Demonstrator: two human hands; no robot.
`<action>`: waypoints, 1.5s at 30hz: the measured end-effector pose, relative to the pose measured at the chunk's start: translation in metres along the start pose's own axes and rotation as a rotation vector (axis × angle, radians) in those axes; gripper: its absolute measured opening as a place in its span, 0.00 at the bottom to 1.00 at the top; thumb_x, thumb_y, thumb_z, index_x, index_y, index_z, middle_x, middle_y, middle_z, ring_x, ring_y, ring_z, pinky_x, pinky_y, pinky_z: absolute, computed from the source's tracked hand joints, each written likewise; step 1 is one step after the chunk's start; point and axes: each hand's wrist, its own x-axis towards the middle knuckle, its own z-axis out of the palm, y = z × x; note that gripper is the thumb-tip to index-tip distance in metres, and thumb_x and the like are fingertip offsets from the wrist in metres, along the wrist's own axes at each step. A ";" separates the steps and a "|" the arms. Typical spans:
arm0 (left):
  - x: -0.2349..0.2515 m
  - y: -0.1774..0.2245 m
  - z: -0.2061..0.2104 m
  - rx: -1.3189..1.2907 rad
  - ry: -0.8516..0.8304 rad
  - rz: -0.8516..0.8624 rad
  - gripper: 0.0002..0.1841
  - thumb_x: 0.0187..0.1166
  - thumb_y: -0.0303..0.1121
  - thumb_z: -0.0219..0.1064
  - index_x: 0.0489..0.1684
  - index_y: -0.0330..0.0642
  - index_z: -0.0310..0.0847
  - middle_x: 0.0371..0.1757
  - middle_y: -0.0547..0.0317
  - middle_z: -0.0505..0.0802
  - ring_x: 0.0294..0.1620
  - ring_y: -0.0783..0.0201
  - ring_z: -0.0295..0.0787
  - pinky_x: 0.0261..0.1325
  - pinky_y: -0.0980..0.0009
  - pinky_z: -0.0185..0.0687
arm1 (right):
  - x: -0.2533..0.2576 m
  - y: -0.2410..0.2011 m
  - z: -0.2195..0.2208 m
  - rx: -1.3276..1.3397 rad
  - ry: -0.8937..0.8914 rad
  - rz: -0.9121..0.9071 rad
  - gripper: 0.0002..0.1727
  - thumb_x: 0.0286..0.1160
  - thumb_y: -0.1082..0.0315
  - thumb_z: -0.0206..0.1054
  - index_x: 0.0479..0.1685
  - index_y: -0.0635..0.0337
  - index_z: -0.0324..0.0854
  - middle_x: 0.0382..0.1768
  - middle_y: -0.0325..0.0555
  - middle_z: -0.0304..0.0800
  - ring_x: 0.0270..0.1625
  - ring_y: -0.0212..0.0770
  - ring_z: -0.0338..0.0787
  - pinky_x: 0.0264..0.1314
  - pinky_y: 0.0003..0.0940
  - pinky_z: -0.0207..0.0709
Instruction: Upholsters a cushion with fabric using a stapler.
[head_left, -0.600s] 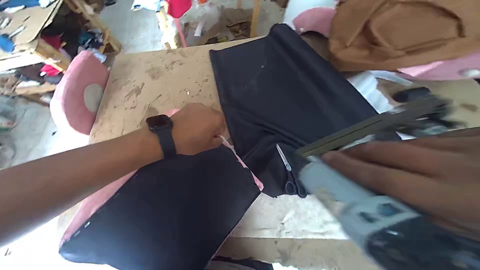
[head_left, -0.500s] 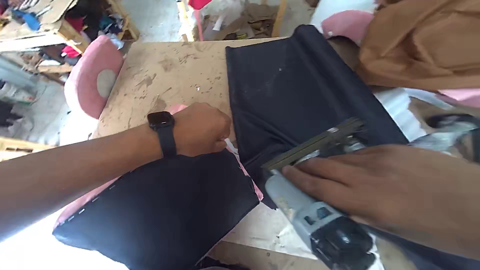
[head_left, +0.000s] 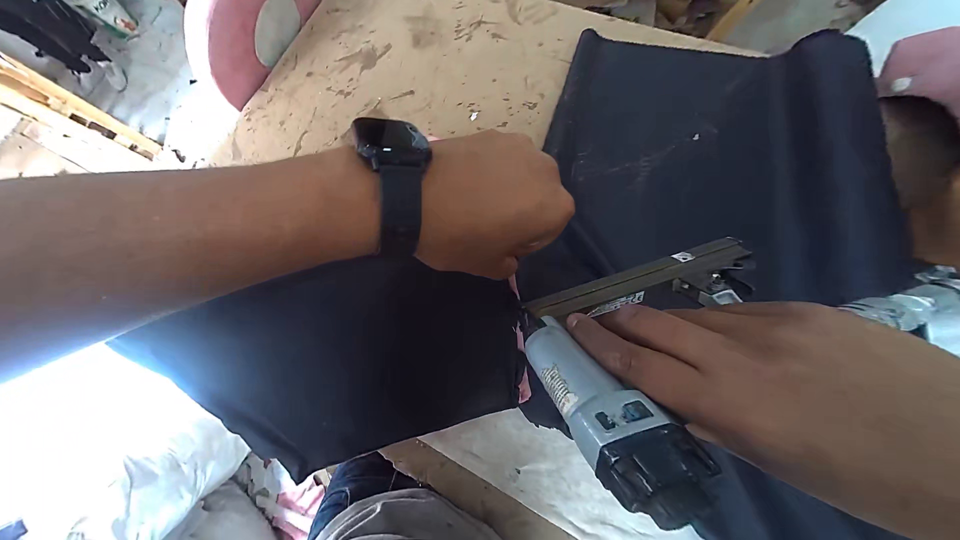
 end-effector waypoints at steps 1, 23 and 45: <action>-0.001 0.000 0.000 0.000 0.010 0.000 0.14 0.70 0.44 0.73 0.18 0.52 0.77 0.20 0.67 0.78 0.22 0.65 0.76 0.24 0.61 0.66 | 0.001 0.000 -0.001 0.001 -0.002 -0.007 0.27 0.70 0.67 0.63 0.73 0.55 0.79 0.46 0.49 0.88 0.31 0.50 0.90 0.20 0.43 0.80; 0.003 0.003 -0.005 0.039 -0.056 -0.022 0.18 0.71 0.50 0.75 0.18 0.51 0.77 0.20 0.67 0.77 0.22 0.65 0.76 0.23 0.61 0.65 | 0.016 0.011 -0.024 0.001 -0.043 -0.047 0.29 0.73 0.70 0.60 0.79 0.55 0.75 0.51 0.51 0.88 0.34 0.52 0.91 0.22 0.45 0.82; -0.018 0.007 -0.047 0.277 -0.082 0.019 0.15 0.92 0.43 0.51 0.48 0.52 0.85 0.33 0.63 0.87 0.42 0.58 0.84 0.45 0.55 0.69 | 0.018 0.017 -0.023 -0.022 0.015 0.010 0.25 0.68 0.63 0.73 0.69 0.46 0.81 0.44 0.40 0.85 0.27 0.41 0.86 0.19 0.38 0.78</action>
